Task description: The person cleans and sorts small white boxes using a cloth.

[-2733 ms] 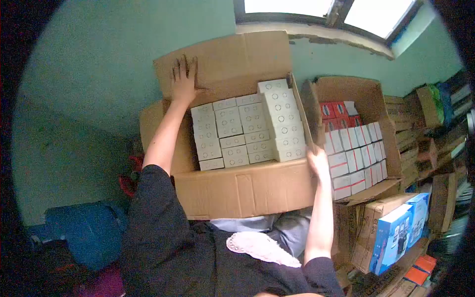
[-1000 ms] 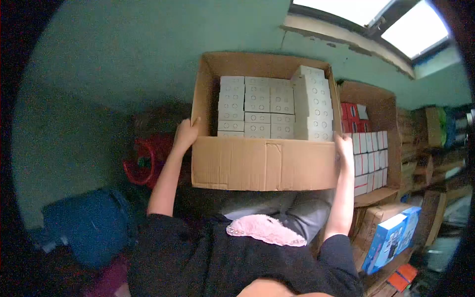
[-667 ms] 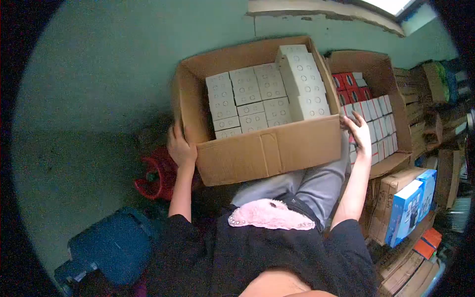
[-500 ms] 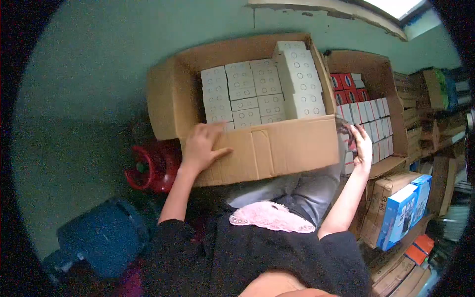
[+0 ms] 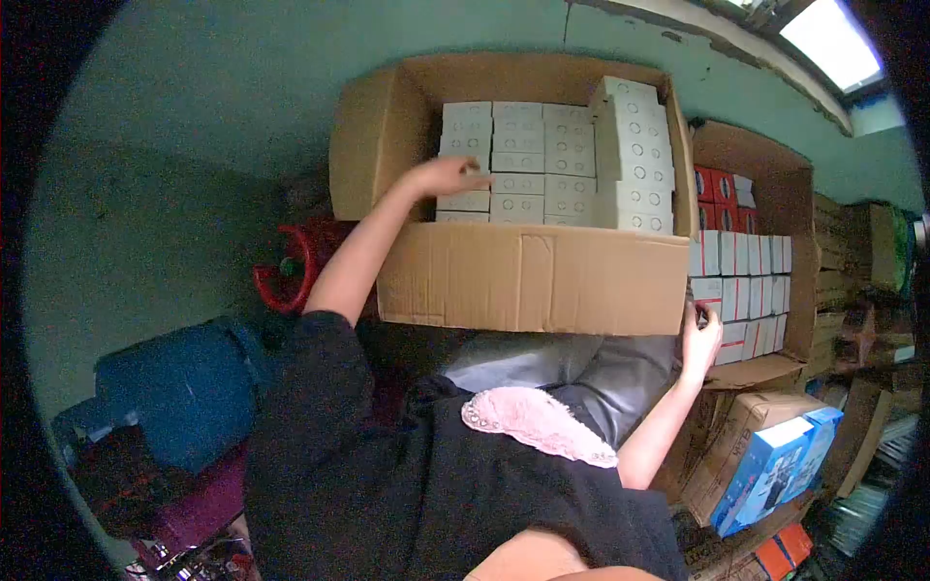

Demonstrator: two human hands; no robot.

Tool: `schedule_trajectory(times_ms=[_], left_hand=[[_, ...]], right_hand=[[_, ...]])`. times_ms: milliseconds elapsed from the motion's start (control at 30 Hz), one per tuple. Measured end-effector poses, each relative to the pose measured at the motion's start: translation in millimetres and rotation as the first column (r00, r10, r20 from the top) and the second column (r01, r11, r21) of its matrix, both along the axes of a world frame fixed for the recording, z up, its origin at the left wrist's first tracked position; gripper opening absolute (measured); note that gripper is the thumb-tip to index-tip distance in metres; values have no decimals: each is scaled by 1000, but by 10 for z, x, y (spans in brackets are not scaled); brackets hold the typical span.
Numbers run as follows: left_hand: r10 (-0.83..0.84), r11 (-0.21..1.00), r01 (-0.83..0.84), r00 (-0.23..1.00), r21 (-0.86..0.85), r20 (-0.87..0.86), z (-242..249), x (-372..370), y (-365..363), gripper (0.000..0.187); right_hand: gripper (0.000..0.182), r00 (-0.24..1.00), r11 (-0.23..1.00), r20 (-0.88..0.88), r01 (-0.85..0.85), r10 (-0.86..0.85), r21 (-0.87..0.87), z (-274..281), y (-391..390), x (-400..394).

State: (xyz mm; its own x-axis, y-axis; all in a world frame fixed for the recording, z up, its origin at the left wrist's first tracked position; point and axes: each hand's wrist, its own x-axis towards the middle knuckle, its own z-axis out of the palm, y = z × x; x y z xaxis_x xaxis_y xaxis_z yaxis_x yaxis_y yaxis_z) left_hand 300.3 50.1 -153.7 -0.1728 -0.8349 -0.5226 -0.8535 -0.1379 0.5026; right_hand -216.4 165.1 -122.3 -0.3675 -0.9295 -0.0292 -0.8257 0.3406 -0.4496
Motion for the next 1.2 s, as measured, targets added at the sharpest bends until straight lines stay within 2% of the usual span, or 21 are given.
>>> schedule_trajectory(times_ms=[67,100,167,200,300,333,433,500,567,600,633,700,733,767,833,867,933,967,1033,1100,1200], left_hand=[[203,978,-201,978,-48,46,-292,26,-505,93],[305,952,-300,949,-67,79,-557,85,-743,96],[496,868,-484,859,-112,130,-1299,173,-1207,103],[552,833,-536,819,-136,156,-1692,266,-1388,114],[643,765,-628,735,-139,214,-1363,116,-1355,117],[664,747,-645,715,-162,219,-1340,94,-1341,120],[751,654,-735,602,-179,272,-1352,105,-1401,131],[682,730,-662,687,-168,252,-1343,244,-1425,131],[677,736,-646,697,-203,235,-1210,273,-1365,130],[711,703,-669,667,-242,224,-1031,202,-1242,129],[741,671,-687,637,-278,214,-859,129,-1161,127],[784,619,-719,593,-316,184,-681,58,-1073,123],[804,591,-732,570,-339,169,-583,48,-1042,121],[790,606,-712,591,-355,161,-455,57,-1005,119],[758,635,-667,635,-390,148,-199,96,-948,115],[726,663,-627,671,-409,149,-108,133,-904,112],[655,714,-541,740,-445,150,65,203,-806,107],[683,685,-570,719,-453,128,183,176,-768,106],[738,622,-625,669,-472,86,423,126,-605,104],[763,516,-817,575,-257,-295,535,99,-332,97],[658,429,-890,190,155,-729,567,-63,186,80]], right_hand=[[45,991,999,-123,41,-44,-24,68,14,134],[46,982,998,-183,44,-36,41,70,17,168],[50,953,984,-304,67,-13,168,69,17,186],[48,926,991,-376,73,-27,111,9,25,180],[41,988,972,-149,58,-24,228,44,-19,5],[34,999,996,18,43,-45,77,6,8,-57],[34,984,980,-52,176,-172,92,1,9,-210],[41,964,979,-169,206,-203,-1,209,-28,-145],[47,946,970,-223,243,-234,12,376,-112,-149],[52,943,952,-167,300,-287,60,510,-159,-112],[50,930,958,-231,278,-286,-70,434,-152,-209],[47,924,931,-186,290,-333,-223,512,-185,-263],[41,913,914,-157,338,-376,-223,594,-212,-255],[34,936,874,9,331,-351,-357,543,-211,-298],[29,928,851,170,373,-333,-369,637,-217,-306],[30,927,820,263,364,-269,-442,675,-215,-248],[30,920,806,223,391,-323,-444,945,-197,10],[31,915,797,204,404,-349,-449,1043,-189,113],[30,892,749,366,430,-266,-503,1093,-173,235],[29,847,714,501,461,-177,-527,1175,-148,347],[24,897,768,441,303,-30,-564,1256,-76,598]])
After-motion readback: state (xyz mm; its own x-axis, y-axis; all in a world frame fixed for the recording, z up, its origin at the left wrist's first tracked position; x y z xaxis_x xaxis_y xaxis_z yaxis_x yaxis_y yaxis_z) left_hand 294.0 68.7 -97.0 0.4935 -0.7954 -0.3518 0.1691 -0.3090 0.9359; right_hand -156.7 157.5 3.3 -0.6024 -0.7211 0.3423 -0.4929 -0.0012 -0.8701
